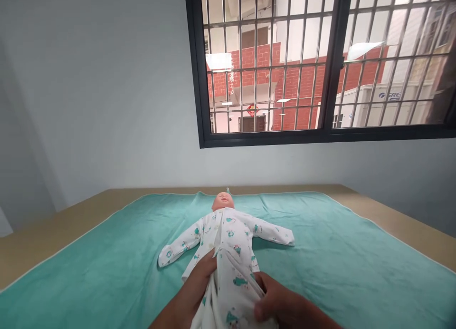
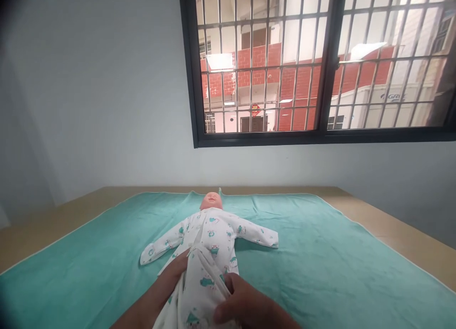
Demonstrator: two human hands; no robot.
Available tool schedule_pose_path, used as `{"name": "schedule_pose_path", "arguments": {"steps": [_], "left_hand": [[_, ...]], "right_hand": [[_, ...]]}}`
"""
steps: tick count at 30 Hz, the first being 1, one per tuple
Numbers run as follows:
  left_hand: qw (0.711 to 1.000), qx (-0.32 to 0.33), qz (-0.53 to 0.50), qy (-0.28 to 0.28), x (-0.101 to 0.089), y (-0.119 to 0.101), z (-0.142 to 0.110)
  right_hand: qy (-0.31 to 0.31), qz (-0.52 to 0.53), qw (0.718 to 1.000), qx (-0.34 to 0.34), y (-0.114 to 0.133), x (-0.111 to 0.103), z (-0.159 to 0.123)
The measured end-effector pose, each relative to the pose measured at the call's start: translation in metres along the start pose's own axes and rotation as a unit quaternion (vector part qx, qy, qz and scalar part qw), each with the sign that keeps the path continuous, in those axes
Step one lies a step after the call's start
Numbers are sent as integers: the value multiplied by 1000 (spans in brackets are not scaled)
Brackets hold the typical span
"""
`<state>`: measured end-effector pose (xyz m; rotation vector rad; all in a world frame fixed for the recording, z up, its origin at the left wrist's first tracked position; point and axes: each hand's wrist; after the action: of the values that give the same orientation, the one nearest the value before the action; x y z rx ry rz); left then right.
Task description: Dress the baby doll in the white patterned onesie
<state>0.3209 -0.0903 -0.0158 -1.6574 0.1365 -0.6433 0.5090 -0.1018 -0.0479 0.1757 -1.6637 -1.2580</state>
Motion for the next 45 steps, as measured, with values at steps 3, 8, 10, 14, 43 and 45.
{"name": "schedule_pose_path", "arguments": {"steps": [3, 8, 10, 14, 43, 45], "left_hand": [[998, -27, -20, 50, 5, 3, -9], [995, 1, 45, 91, 11, 4, -20], [987, 23, 132, 89, 12, 4, -21], [973, 5, 218, 74, 16, 3, -23], [1000, 7, -7, -12, 15, 4, -14], [999, -4, 36, -21, 12, 6, -15]], "right_hand": [[-93, 44, 992, -72, -1, 8, 1], [-189, 74, 968, -146, -3, 12, 13], [-193, 65, 967, -155, -2, 10, 16], [-191, 72, 966, -162, 0, 10, 15], [-82, 39, 995, -34, 2, 8, -2], [-124, 90, 986, -67, 0, 6, -1]]}}
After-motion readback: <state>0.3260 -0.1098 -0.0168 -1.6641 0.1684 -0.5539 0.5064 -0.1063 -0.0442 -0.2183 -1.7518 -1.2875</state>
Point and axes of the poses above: each hand's wrist, its own z-axis towards the middle knuckle, its own x-axis out of the palm, y = z × x, and after that the axes turned 13 degrees about z, right-handed
